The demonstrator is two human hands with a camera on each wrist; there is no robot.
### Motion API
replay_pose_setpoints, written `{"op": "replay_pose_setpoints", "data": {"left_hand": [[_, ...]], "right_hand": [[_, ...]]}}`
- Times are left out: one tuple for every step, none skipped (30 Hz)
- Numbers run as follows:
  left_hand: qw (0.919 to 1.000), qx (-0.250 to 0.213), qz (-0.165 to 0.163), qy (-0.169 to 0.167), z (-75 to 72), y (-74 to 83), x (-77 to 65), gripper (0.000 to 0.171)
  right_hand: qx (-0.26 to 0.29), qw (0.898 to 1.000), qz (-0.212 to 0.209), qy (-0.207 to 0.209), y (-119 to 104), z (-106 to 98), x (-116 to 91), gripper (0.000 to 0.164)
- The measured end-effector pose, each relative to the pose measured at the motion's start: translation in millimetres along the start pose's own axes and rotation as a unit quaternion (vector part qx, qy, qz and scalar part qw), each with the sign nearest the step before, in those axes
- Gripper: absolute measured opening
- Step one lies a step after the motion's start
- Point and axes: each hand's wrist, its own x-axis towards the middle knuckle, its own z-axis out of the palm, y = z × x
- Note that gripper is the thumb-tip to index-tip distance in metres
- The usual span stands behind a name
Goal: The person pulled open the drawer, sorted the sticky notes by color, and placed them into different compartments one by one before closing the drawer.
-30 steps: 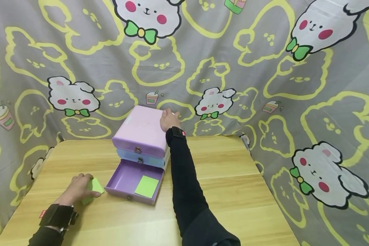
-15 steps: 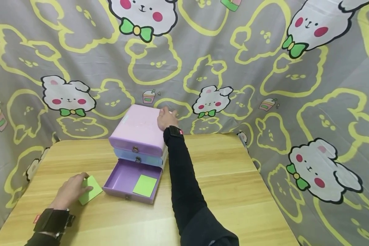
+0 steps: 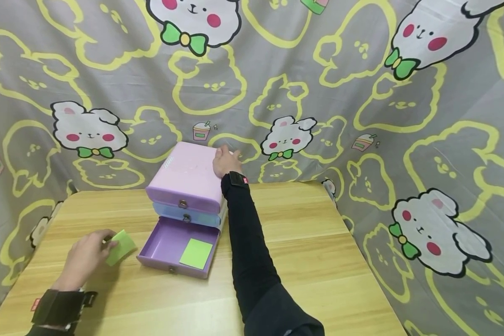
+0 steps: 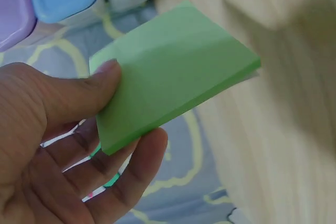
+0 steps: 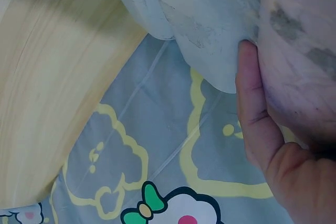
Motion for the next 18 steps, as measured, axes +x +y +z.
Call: {"op": "replay_pose_setpoints", "data": {"left_hand": [[0.9999,0.001,0.005,0.009,-2.2,1.3,-0.3,0.024],[0.9998,0.002,0.009,0.017,-4.4,2.5,-0.3,0.023],[0.9995,0.003,0.014,0.027,-6.5,3.7,-0.6,0.022],[0.9991,0.003,0.019,0.036,-8.5,4.7,-0.7,0.022],[0.9986,0.003,0.024,0.046,-10.7,6.1,-0.8,0.022],[0.9979,0.002,0.028,0.058,-12.8,7.6,-1.1,0.023],[0.9969,0.002,0.034,0.071,-14.9,9.4,-1.3,0.023],[0.9957,0.001,0.04,0.084,-17.1,11.4,-1.2,0.023],[0.994,-0.001,0.048,0.098,-19.1,13.5,-1.1,0.023],[0.9919,-0.004,0.057,0.113,-21.0,15.6,-0.8,0.023],[0.9893,-0.005,0.067,0.129,-22.8,17.7,-0.6,0.022],[0.9866,-0.007,0.077,0.143,-24.5,20.0,-0.4,0.022],[0.9833,-0.006,0.089,0.159,-26.1,22.1,-0.1,0.021],[0.9797,-0.005,0.101,0.173,-27.7,24.0,0.3,0.021],[0.9761,-0.003,0.111,0.187,-29.2,25.8,0.5,0.021],[0.9724,-0.001,0.121,0.199,-30.5,27.5,0.4,0.021],[0.9689,0.0,0.13,0.211,-31.8,29.2,0.2,0.021],[0.9656,0.0,0.138,0.221,-33.0,31.0,0.0,0.021]], "right_hand": [[0.003,1.0,0.0,0.001,-0.6,0.1,-0.3,0.051],[0.006,1.0,0.0,0.002,-1.2,0.0,-0.8,0.05],[0.009,1.0,-0.001,0.002,-1.8,-0.1,-1.3,0.05],[0.009,1.0,-0.002,0.002,-2.4,-0.1,-1.7,0.05],[0.009,1.0,-0.002,0.002,-2.9,-0.2,-2.0,0.05],[0.009,1.0,-0.003,0.002,-3.3,-0.3,-2.3,0.051],[0.007,1.0,-0.003,0.001,-3.5,-0.2,-2.3,0.051],[0.005,1.0,-0.003,0.001,-3.5,-0.1,-2.2,0.051],[0.003,1.0,-0.003,0.001,-3.4,0.0,-1.9,0.052],[0.004,1.0,-0.002,0.002,-3.1,0.3,-1.2,0.051],[0.004,1.0,-0.002,0.002,-2.6,0.4,-0.4,0.051],[0.003,1.0,0.0,0.002,-2.1,0.5,0.3,0.05],[0.001,1.0,0.001,0.001,-1.5,0.6,1.2,0.05],[0.001,1.0,0.003,0.001,-0.9,0.7,2.2,0.05],[0.001,1.0,0.004,0.0,-0.4,0.8,2.7,0.05],[0.002,1.0,0.005,-0.001,0.2,0.8,3.1,0.05],[0.0,1.0,0.006,-0.003,0.4,0.9,3.1,0.05],[0.001,1.0,0.006,-0.003,0.6,0.8,2.7,0.05]]}}
